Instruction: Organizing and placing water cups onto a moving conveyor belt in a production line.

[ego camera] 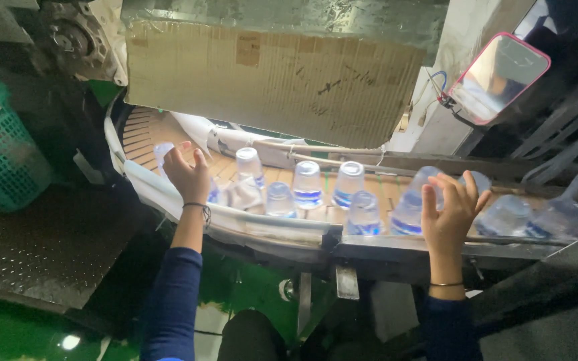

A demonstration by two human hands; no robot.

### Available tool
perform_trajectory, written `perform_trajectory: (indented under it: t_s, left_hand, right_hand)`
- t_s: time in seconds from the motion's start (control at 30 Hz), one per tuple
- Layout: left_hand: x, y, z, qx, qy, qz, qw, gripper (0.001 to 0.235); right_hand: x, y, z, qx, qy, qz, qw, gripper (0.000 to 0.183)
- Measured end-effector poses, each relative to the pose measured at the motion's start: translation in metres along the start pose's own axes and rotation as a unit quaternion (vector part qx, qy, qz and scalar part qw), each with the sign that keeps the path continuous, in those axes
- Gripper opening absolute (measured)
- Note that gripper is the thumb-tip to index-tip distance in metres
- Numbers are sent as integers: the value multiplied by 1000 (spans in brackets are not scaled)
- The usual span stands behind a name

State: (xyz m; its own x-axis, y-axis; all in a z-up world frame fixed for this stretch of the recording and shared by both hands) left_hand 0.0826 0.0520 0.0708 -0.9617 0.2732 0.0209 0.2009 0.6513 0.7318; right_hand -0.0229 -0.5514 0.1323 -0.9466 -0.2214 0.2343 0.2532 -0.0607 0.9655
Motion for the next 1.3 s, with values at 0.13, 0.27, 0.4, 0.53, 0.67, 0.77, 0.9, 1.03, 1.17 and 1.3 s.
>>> perform_trajectory:
  t_s: [0.13,0.27,0.4,0.53,0.67,0.77,0.9,1.03,1.17,1.3]
  left_hand:
    - [-12,-20,-11,140,-86,4,986,23]
    - [-4,-16,-33,75,-59,-21,995,30]
    - [5,-13,-13,126,-33,54,990,28]
    - [3,-17,3,185,-37,87,978,31]
    - [8,-13,-20,161,-55,69,983,33]
    - [15,-12,-34,134,-54,27,989,36]
    - [4,-13,-30,133,-23,65,989,36]
    - [3,-17,-27,167,-5,99,981,34]
    - [0,-20,-28,171,35,138,975,29]
    - [-3,-20,-32,173,30,170,970,28]
  right_hand:
    - [8,23,71,82,99,-13,992,20]
    - [-20,34,159,117,355,193,907,21]
    - [-80,4,166,145,343,560,740,54]
    - [-91,-14,76,269,219,553,758,81]
    - [-39,31,-4,53,-80,521,848,64]
    - [28,60,-40,-15,-114,249,962,59]
    - [124,83,22,81,-38,-117,989,67]
    - [80,75,17,-26,291,-54,955,66]
    - [14,46,35,-18,158,97,982,49]
    - [-26,18,22,-112,55,275,953,65]
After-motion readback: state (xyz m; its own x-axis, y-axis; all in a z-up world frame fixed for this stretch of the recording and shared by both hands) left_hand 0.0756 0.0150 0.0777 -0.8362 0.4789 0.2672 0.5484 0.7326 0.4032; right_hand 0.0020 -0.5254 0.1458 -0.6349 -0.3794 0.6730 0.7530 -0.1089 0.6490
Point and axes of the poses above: each hand's wrist, its own y-axis towards the middle knuckle, its own x-axis out of the back of the hand, z = x × y, the point moved 9 cm from there along y, towards the middle knuckle, and after that the axes turned 10 degrees about -z, right-handed, at the moved point
